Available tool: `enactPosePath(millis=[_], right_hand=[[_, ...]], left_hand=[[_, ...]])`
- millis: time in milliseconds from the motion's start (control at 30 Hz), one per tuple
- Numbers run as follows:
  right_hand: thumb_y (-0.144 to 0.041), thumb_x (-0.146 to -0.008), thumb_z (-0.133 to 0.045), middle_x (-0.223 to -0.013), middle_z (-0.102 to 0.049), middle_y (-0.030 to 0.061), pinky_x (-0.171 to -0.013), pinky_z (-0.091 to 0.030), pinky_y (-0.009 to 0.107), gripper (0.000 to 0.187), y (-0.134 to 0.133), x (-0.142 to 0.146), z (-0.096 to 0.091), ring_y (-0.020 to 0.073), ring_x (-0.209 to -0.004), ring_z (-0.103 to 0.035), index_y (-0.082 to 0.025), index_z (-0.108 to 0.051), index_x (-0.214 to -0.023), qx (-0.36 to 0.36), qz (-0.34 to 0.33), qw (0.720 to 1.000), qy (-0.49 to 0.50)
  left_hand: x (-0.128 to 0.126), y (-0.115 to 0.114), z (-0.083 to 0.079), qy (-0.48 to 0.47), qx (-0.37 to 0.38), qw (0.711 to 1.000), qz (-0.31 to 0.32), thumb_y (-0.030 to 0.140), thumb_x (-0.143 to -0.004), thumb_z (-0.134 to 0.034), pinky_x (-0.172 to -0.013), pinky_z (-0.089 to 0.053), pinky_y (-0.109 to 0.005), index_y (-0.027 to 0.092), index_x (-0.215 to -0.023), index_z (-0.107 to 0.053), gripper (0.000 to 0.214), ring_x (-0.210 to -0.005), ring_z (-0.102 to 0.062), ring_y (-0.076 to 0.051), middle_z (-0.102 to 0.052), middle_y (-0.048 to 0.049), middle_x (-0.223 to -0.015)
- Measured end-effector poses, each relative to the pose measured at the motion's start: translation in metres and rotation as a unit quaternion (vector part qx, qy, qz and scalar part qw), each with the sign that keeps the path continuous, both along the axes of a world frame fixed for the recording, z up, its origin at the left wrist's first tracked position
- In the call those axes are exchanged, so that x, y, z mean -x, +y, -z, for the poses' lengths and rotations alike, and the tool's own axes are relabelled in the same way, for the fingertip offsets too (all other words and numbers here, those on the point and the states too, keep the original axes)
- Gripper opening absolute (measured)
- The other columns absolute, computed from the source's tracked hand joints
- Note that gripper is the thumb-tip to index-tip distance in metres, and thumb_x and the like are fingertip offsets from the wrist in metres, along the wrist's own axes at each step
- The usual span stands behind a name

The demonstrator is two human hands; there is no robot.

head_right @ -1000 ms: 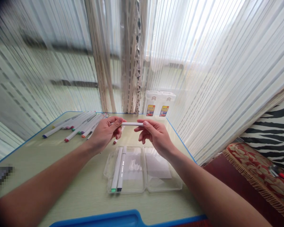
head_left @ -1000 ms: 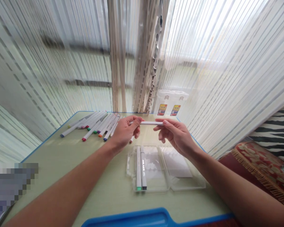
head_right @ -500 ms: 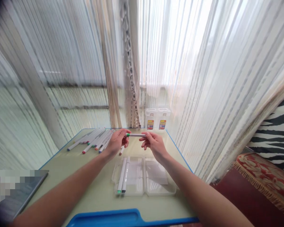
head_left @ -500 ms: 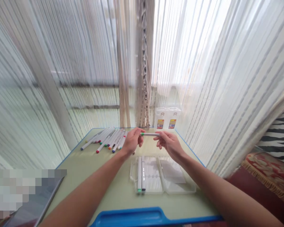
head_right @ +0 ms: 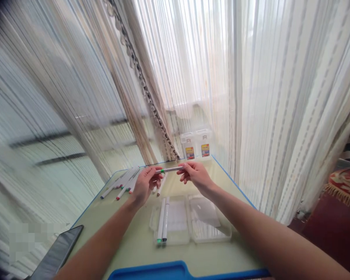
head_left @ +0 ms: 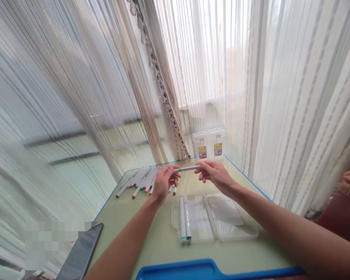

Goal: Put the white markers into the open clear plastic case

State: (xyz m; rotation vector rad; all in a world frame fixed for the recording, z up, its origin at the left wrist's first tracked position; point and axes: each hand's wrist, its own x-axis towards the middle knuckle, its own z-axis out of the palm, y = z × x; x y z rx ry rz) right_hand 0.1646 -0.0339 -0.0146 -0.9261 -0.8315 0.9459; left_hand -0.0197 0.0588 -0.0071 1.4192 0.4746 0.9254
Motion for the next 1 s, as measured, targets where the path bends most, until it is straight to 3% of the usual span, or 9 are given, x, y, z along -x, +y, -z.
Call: enactPosePath(millis=[267,733,1000], right_hand=[[-0.029,-0.085,-0.071,-0.07,-0.073,0.0083,-0.039,-0.05,0.02,0.019,-0.001,0.0,0.001,0.0119,-0.046,-0.064,-0.011,-0.07,-0.082,0.057,0.006,0.995,-0.084],[-0.05,-0.069,-0.083,-0.076,-0.074,0.011,-0.043,-0.051,0.021,0.045,-0.004,-0.003,0.006,0.0132,-0.051,-0.065,-0.011,-0.073,-0.087,0.066,0.012,0.994,-0.091],[-0.043,-0.077,-0.078,-0.076,-0.073,0.0106,-0.043,-0.051,0.021,0.035,-0.003,-0.002,0.003,0.0127,-0.051,-0.065,-0.01,-0.072,-0.088,0.073,0.022,0.993,-0.096]], left_hand=[[0.007,-0.005,0.021,0.036,-0.023,0.998,-0.044,0.044,-0.083,-0.065,-0.044,-0.042,-0.023,0.008,-0.101,-0.069,0.041,-0.048,-0.051,-0.009,-0.067,-0.0069,-0.075],[0.005,-0.005,0.024,0.049,-0.018,0.997,-0.06,0.041,-0.087,-0.062,-0.042,-0.041,-0.022,0.01,-0.102,-0.069,0.035,-0.044,-0.049,-0.007,-0.069,-0.0076,-0.078],[0.004,-0.009,0.022,0.035,0.007,0.998,-0.058,0.037,-0.085,-0.062,-0.044,-0.041,-0.022,0.01,-0.101,-0.069,0.032,-0.047,-0.051,-0.008,-0.068,-0.0067,-0.076]])
